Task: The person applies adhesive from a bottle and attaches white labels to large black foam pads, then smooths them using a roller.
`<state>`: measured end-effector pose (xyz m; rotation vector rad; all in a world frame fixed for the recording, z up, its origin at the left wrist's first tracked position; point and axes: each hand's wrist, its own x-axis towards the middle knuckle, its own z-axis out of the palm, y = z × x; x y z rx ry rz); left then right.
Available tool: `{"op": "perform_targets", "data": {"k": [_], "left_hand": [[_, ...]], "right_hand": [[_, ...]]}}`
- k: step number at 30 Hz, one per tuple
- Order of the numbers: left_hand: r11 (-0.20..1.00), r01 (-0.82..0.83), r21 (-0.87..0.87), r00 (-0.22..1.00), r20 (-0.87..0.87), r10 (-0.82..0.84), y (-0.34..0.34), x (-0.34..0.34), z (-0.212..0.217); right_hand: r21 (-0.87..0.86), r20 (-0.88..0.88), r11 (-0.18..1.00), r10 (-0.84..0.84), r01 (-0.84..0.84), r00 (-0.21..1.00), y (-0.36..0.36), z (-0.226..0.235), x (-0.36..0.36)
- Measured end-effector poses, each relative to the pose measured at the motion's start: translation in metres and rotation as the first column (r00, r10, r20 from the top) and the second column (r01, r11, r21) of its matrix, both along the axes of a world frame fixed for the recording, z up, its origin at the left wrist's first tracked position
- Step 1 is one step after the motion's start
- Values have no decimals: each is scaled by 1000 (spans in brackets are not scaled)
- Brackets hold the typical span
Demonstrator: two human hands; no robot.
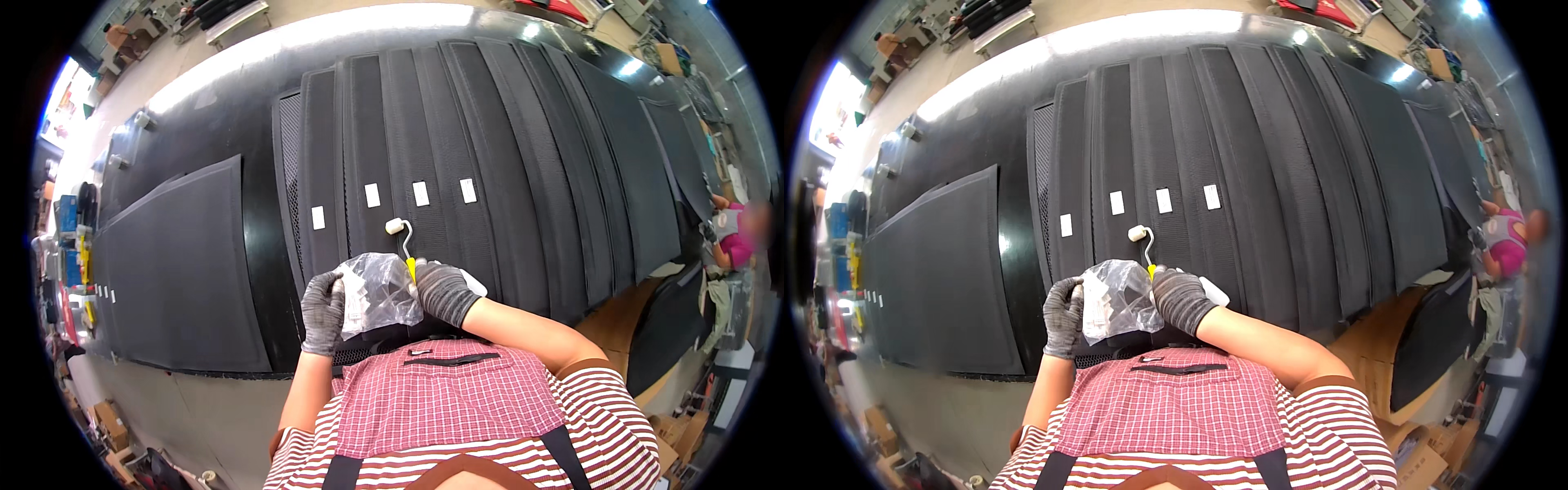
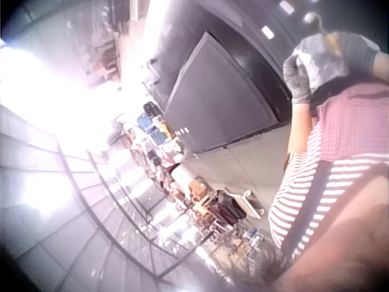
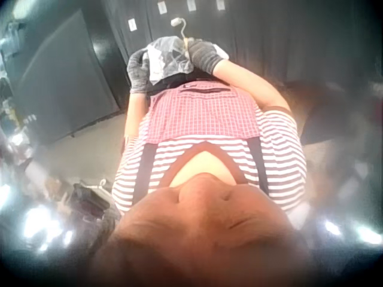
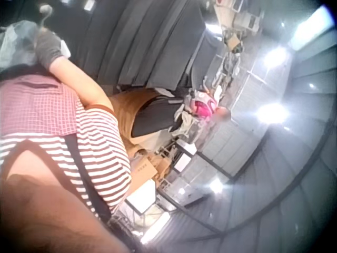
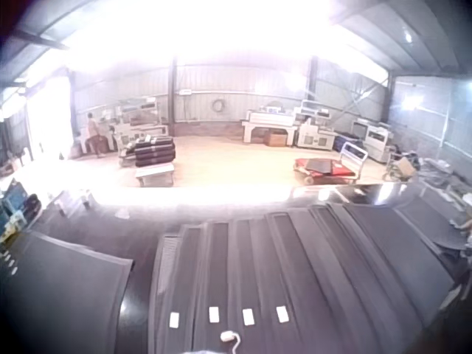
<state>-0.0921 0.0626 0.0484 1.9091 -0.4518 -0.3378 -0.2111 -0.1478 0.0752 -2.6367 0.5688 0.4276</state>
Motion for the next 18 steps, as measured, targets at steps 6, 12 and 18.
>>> {"op": "perform_targets", "data": {"k": [6,12,18], "left_hand": [[987,160,7,953,261,-156,-7,16,-52],[974,202,104,880,417,-227,-5,13,-66],[969,201,141,854,460,-244,-5,12,-65]], "right_hand": [[35,143,974,-227,224,963,-9,36,-22],[229,343,911,-404,342,848,-12,62,-56],[399,575,845,-532,355,621,-46,45,-70]]}}
